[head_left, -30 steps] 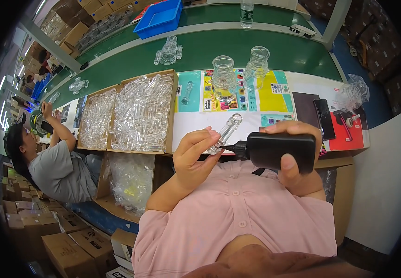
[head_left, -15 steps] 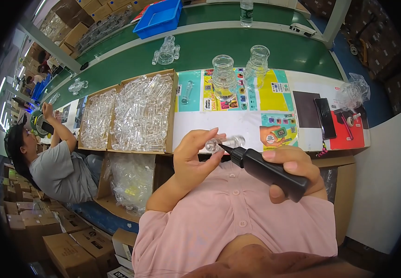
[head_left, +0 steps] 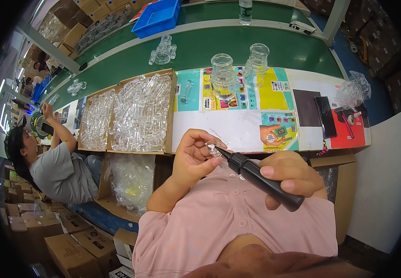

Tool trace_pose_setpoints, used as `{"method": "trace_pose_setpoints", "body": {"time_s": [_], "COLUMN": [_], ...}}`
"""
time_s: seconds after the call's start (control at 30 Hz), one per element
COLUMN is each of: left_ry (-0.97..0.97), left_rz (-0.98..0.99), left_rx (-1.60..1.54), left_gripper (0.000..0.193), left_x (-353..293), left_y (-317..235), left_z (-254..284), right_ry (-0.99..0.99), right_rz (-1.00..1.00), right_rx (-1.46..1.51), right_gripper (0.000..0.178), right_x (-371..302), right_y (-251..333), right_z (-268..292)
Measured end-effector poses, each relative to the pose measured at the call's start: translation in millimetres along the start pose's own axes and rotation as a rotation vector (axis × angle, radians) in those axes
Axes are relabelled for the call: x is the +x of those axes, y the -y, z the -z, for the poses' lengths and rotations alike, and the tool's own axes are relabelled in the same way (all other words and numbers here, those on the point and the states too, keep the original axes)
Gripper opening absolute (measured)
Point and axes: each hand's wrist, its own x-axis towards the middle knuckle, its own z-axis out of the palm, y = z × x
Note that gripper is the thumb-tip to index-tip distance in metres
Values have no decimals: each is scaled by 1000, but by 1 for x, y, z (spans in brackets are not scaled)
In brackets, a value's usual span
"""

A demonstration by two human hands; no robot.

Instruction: The recorder uses a handheld tool to assemble and inspect plastic components on a factory production line.

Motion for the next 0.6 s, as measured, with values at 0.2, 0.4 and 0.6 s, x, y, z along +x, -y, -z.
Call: {"method": "trace_pose_setpoints", "body": {"time_s": [0.2, 0.4, 0.6], "left_ry": [-46, -96, -68], "left_rz": [-64, -193, -366], "left_rx": [139, 355, 586], "left_gripper": [41, 41, 42], "left_x": [-1, -1, -1], "left_y": [-4, -1, 1], "left_z": [-5, -4, 2], "right_ry": [21, 14, 23], "right_rz": [21, -10, 14], "right_rx": [-43, -51, -109], "right_gripper": [56, 56, 49], "right_x": [-1, 0, 8], "right_y": [-2, -2, -9], "right_z": [0, -1, 3]}}
